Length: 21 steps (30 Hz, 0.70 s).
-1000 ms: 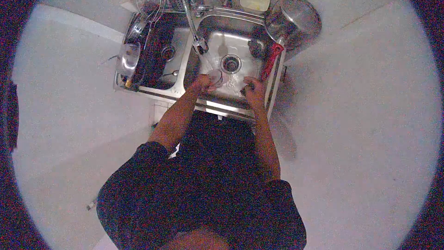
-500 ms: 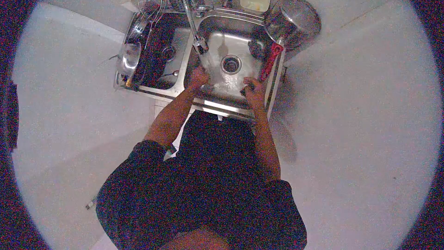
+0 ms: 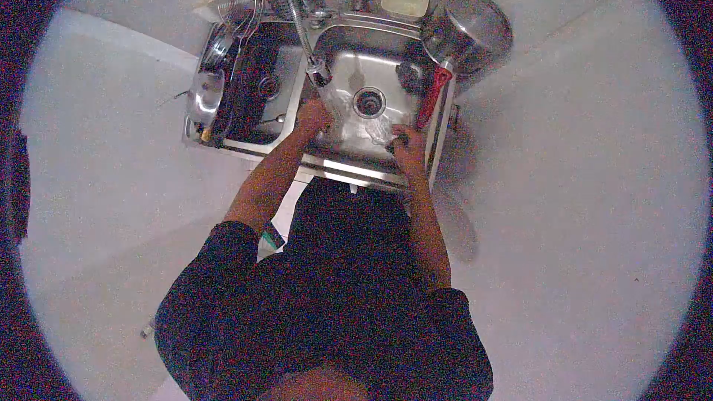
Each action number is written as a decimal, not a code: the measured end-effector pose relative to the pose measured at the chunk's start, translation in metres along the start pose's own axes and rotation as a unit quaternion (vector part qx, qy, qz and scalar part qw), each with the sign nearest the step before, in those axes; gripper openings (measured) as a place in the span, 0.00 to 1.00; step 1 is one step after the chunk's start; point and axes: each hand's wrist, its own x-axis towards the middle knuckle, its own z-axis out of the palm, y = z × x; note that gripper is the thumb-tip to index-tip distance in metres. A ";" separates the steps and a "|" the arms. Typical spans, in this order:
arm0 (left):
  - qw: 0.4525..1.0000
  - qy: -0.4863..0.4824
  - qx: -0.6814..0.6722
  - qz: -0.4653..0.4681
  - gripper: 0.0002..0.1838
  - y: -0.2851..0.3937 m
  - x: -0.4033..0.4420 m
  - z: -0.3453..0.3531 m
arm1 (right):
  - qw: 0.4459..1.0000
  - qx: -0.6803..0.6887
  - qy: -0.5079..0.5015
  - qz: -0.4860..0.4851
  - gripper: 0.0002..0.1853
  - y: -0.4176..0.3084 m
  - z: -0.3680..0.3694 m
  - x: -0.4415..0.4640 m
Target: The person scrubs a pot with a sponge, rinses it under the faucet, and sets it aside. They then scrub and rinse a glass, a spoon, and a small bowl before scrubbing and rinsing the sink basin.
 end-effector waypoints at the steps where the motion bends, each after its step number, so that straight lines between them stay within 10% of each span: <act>1: 1.000 0.007 -0.020 0.015 0.23 -0.005 0.006 0.010 | 1.000 0.018 -0.003 0.017 0.16 0.004 0.001 0.000; 9: 0.890 -0.160 -0.403 -0.144 0.21 -0.034 0.027 0.067 | 0.995 0.065 -0.021 0.079 0.17 -0.034 -0.008 -0.003; 12: 0.912 -0.200 -0.335 -0.124 0.19 -0.029 0.035 0.078 | 0.996 0.050 -0.018 0.066 0.17 -0.037 -0.007 -0.005; 15: 0.995 0.013 -0.089 0.041 0.17 -0.024 0.034 0.103 | 0.999 0.026 -0.015 0.022 0.16 -0.025 0.001 -0.001; 21: 0.964 0.120 0.113 0.210 0.13 0.015 0.018 0.096 | 0.998 -0.028 -0.003 -0.047 0.14 -0.010 0.006 0.004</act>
